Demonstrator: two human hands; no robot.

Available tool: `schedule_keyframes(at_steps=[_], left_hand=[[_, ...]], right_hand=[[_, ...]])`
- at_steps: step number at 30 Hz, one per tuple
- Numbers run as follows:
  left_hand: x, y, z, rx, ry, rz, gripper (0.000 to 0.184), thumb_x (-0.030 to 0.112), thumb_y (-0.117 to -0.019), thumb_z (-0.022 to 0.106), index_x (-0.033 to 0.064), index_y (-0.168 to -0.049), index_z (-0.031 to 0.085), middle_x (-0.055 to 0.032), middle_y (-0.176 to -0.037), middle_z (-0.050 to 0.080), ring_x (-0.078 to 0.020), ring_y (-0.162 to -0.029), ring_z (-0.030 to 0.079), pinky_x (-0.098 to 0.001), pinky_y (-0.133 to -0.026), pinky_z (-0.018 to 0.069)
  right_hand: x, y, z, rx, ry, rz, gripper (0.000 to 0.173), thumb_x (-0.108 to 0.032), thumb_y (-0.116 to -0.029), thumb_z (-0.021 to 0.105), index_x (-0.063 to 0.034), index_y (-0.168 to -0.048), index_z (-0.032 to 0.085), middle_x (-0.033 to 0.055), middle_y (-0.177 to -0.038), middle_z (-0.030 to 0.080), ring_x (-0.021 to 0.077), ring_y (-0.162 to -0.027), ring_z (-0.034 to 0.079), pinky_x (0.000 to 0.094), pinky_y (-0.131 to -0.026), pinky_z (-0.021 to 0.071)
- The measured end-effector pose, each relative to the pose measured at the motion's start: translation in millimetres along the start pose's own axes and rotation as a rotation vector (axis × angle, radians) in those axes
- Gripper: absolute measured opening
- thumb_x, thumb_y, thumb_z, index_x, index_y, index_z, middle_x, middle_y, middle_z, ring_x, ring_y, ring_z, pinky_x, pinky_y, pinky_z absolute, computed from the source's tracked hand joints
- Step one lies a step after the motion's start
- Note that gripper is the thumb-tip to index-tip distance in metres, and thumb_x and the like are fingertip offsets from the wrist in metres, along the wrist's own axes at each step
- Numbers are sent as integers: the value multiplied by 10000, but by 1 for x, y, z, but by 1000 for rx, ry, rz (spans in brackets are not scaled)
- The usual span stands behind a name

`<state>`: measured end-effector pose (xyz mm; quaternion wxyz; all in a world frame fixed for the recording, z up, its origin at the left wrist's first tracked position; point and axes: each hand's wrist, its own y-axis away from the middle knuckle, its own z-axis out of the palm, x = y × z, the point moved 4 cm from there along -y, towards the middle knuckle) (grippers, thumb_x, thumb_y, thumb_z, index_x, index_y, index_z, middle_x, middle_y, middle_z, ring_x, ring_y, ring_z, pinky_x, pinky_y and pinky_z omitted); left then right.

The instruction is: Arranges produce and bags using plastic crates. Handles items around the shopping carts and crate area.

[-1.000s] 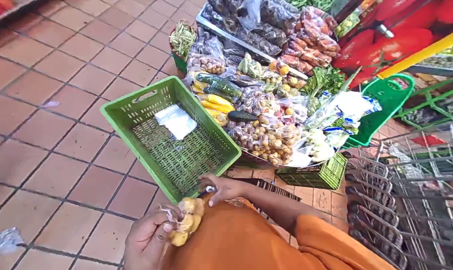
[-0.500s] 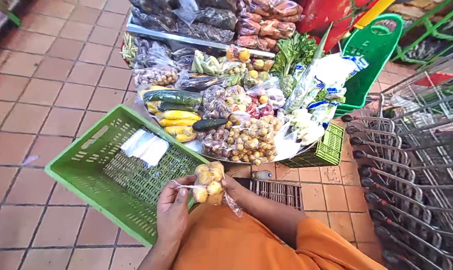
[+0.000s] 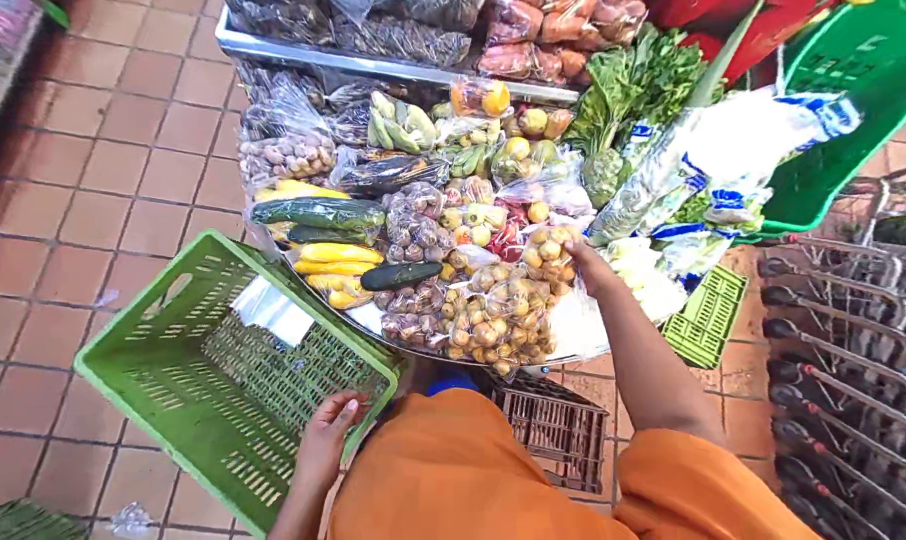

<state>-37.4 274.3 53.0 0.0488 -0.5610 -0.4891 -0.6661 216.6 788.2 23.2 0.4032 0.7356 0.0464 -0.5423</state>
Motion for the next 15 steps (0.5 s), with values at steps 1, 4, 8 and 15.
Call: schedule_keyframes(at_steps=[1, 4, 8, 15], left_hand=[[-2, 0, 0, 10, -23, -22, 263, 132, -1028, 507, -14, -1205, 636, -133, -1138, 736, -253, -957, 738, -407, -863, 620], [-11, 6, -4, 55, -46, -71, 259, 140, -1023, 524, -8, -1196, 648, -135, -1144, 734, -261, -966, 736, -414, -860, 619], [-24, 22, -11, 156, -10, -135, 266, 147, -1016, 525, -8, -1198, 642, -133, -1139, 735, -248, -953, 735, -404, -841, 618], [-48, 50, -24, 270, 96, -163, 264, 128, -1017, 513, -18, -1208, 622, -130, -1137, 731, -232, -927, 734, -394, -826, 619]], right_hand=[[-1, -21, 0, -24, 41, 27, 462, -507, -983, 514, -162, -1284, 576, 12, -994, 693, 121, -851, 667, 348, -722, 574], [2, -69, 10, -129, 138, 122, 481, -548, -993, 526, -172, -1279, 618, 36, -1070, 689, 150, -931, 663, 390, -791, 569], [11, -108, 27, -167, 405, 271, 602, -557, -954, 612, -88, -1330, 620, 128, -1236, 663, 229, -1125, 634, 466, -973, 522], [-2, -113, 22, -91, 748, 229, 628, -549, -993, 586, 4, -1286, 648, 246, -1265, 641, 356, -1162, 613, 583, -1015, 462]])
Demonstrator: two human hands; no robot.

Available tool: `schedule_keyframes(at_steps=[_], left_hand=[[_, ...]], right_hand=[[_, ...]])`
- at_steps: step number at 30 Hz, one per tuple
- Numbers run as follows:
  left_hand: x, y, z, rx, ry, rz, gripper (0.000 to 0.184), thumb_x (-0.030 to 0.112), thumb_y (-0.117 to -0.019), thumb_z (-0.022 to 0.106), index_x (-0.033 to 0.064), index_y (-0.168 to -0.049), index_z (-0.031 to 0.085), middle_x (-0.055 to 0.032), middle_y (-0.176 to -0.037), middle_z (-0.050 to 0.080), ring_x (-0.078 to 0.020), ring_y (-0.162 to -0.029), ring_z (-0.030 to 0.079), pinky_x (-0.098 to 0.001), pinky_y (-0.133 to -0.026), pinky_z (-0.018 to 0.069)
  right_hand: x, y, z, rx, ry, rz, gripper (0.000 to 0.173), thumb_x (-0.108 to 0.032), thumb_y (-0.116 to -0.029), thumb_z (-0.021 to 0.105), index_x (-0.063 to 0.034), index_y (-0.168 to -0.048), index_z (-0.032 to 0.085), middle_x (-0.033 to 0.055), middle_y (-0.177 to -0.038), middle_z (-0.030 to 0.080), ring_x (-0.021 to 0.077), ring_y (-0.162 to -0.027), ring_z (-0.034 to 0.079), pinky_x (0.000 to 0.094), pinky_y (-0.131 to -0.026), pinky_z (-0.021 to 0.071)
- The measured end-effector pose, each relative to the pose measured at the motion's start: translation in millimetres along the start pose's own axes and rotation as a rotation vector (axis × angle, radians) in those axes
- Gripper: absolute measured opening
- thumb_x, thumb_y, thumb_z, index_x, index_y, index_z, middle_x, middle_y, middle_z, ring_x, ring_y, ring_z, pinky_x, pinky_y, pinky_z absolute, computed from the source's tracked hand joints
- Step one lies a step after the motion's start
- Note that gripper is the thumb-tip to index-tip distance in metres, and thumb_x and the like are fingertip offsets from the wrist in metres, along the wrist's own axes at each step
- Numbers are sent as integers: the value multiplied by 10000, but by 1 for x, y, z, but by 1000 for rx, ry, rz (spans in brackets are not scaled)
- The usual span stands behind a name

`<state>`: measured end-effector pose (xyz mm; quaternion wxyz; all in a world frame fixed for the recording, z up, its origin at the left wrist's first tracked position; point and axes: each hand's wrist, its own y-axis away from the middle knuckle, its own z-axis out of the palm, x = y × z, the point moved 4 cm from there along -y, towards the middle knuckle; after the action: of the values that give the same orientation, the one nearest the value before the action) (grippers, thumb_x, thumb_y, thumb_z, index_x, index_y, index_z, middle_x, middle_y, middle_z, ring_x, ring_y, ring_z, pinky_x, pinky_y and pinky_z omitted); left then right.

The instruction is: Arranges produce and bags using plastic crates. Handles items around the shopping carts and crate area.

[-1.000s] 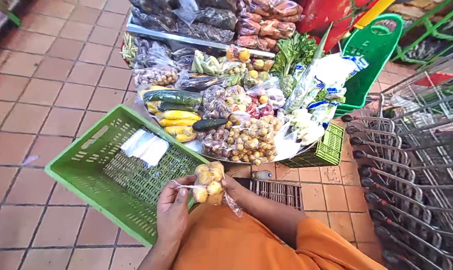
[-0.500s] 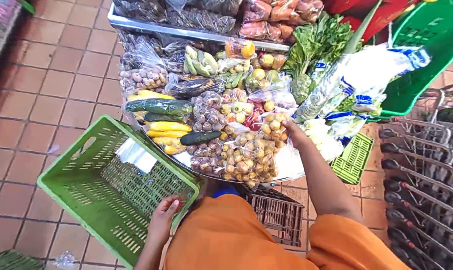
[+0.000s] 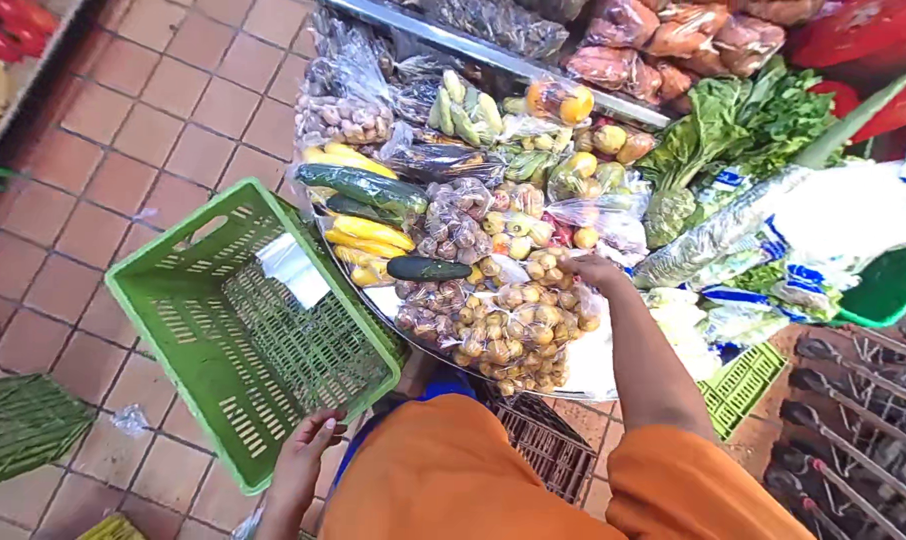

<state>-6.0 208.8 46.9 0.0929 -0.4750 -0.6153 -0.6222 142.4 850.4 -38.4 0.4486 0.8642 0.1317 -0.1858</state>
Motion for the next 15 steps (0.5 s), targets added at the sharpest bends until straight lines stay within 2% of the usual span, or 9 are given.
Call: schedule_keyframes(at_steps=[2, 3, 5, 7, 9, 11, 13, 14, 15], left_hand=[[-3, 5, -4, 19, 33, 11, 257, 125, -1022, 511, -13, -1204, 627, -127, -1135, 731, -235, -930, 732, -395, -828, 618], [-3, 6, -5, 25, 45, 21, 252, 122, -1023, 511, -14, -1200, 628, -126, -1133, 731, -233, -930, 733, -393, -830, 618], [1, 13, -3, 20, 63, 31, 260, 121, -1027, 513, -20, -1214, 625, -129, -1144, 723, -230, -941, 730, -393, -851, 615], [1, 26, -5, 17, 110, 33, 285, 150, -1038, 540, -24, -1248, 622, -141, -1162, 716, -235, -963, 727, -409, -881, 611], [1, 35, -9, -9, 196, 35, 358, 207, -1041, 568, -8, -1326, 582, -144, -1195, 707, -244, -995, 723, -422, -897, 607], [1, 45, -7, -84, 329, 50, 504, 264, -1041, 572, 28, -1470, 455, -143, -1317, 664, -273, -1080, 708, -453, -901, 608], [-3, 62, -4, -181, 498, 83, 595, 304, -1068, 514, 91, -1578, 293, -139, -1448, 578, -292, -1186, 667, -497, -927, 600], [-8, 74, -11, -183, 598, 115, 575, 319, -1087, 477, 101, -1584, 287, -150, -1436, 579, -284, -1188, 660, -504, -940, 591], [-14, 89, -22, -160, 686, 157, 528, 341, -1103, 428, 95, -1561, 331, -139, -1376, 601, -226, -1160, 649, -460, -963, 566]], right_hand=[[-3, 15, 1, 141, -31, -7, 667, -594, -1009, 517, -14, -1320, 628, 253, -1279, 634, 374, -1154, 619, 604, -992, 468], [-7, 27, 3, 249, -77, -31, 641, -575, -1008, 533, -23, -1319, 632, 244, -1256, 647, 363, -1118, 633, 595, -963, 482], [-24, 65, 16, 458, -247, -143, 496, -386, -984, 612, -5, -1301, 629, 220, -1225, 658, 309, -1081, 645, 526, -941, 515], [-69, 107, 61, 483, -517, -326, 396, -222, -1000, 578, 40, -1298, 578, 173, -1178, 637, 216, -1013, 624, 409, -896, 531], [-130, 147, 137, 269, -905, -457, 176, -187, -1063, 484, -57, -1158, 555, 12, -915, 628, 95, -781, 619, 296, -717, 555], [-179, 210, 229, -125, -1105, -434, 241, -279, -1112, 389, -99, -1116, 549, 7, -847, 635, 129, -743, 647, 353, -705, 597], [-203, 282, 317, -403, -887, -491, 353, -336, -1128, 303, -101, -1099, 565, -7, -847, 642, 118, -742, 651, 346, -706, 604], [-209, 318, 361, -524, -703, -591, 379, -311, -1130, 268, -77, -1108, 565, 1, -872, 652, 113, -767, 661, 340, -729, 609], [-208, 352, 400, -627, -469, -759, 401, -270, -1122, 257, -37, -1146, 582, 15, -953, 674, 94, -855, 668, 313, -805, 598]])
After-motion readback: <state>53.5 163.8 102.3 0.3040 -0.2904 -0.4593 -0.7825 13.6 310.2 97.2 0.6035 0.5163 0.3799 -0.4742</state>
